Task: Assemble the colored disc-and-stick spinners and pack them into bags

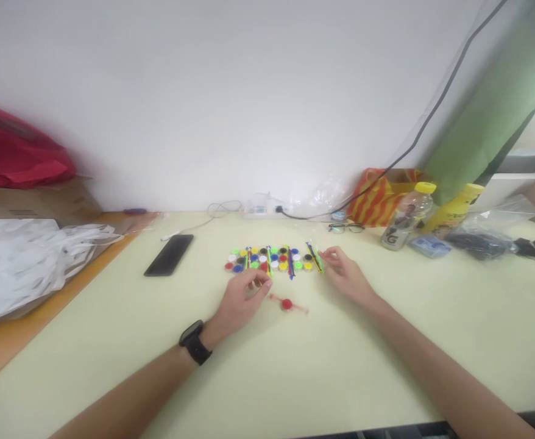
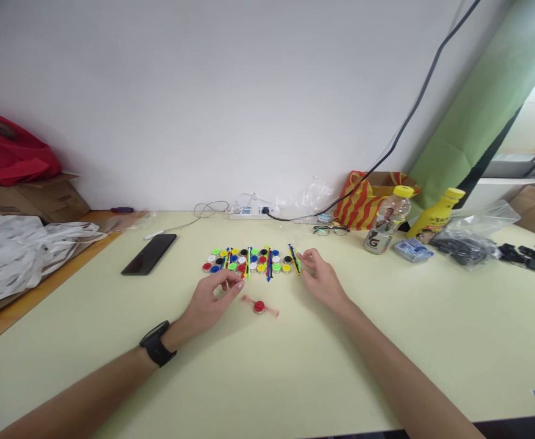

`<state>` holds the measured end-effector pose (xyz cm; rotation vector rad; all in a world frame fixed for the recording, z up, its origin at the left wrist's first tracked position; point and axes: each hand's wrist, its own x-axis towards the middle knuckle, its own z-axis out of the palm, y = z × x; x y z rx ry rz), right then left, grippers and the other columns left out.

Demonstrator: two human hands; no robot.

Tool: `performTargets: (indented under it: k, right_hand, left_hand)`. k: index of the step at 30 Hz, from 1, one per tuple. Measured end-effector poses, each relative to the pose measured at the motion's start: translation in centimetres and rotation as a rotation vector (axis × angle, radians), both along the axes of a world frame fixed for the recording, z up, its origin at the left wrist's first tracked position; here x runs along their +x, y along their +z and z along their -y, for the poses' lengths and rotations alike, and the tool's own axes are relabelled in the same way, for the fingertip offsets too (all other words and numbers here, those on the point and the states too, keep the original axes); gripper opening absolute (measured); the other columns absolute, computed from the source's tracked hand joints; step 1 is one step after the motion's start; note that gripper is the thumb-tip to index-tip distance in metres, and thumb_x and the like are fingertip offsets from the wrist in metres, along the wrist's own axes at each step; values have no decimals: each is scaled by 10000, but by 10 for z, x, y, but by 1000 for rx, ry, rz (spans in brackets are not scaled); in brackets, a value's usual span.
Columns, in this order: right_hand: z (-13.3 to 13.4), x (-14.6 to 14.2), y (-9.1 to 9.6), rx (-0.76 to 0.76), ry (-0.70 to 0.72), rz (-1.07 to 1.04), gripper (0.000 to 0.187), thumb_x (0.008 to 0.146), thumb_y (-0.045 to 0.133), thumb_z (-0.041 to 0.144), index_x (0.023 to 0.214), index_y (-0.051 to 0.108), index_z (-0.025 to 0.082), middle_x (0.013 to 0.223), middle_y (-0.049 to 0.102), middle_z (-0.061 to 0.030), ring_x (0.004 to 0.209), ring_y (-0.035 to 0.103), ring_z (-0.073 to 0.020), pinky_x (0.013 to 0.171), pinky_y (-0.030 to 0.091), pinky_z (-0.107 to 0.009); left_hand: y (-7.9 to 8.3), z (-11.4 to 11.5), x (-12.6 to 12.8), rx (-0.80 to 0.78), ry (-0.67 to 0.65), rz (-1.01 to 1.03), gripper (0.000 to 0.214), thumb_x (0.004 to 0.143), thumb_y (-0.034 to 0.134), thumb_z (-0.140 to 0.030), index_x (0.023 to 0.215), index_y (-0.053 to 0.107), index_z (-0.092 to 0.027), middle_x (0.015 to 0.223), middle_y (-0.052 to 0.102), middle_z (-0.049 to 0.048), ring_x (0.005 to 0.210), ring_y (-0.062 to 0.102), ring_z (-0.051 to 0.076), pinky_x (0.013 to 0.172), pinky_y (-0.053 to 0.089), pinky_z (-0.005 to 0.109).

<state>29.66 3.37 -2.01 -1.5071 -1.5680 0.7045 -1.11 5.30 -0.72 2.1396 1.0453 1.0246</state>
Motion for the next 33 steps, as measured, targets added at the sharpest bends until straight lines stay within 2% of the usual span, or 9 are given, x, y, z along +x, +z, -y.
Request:
performTargets:
  k: [13, 22, 33]
  right_hand:
    - [-1, 2, -4, 31, 29, 44, 348, 820, 540, 175, 1149, 499, 281, 1419, 655, -123, 1363, 581, -304, 947, 532, -413]
    - [0, 4, -3, 8, 14, 84, 258, 868, 478, 207, 1113, 516, 278, 1282, 741, -87, 1172, 693, -289, 1018, 487, -457]
    - [0, 4, -2, 33, -8, 15, 262, 865, 475, 194, 1100, 527, 300, 1351, 707, -74, 1290, 642, -270, 1056, 472, -461]
  left_hand:
    - [2, 1, 1, -4, -16, -4, 126, 988, 607, -300, 950, 686, -209, 907, 725, 10, 803, 629, 164, 758, 492, 305]
    - [0, 0, 1, 0, -22, 10, 118, 985, 609, -291, 953, 690, -211, 903, 719, 3, 806, 626, 158, 764, 486, 294]
    - [0, -1, 0, -2, -13, 4, 116, 980, 616, -291, 956, 694, -209, 901, 723, 10, 805, 624, 162, 761, 487, 298]
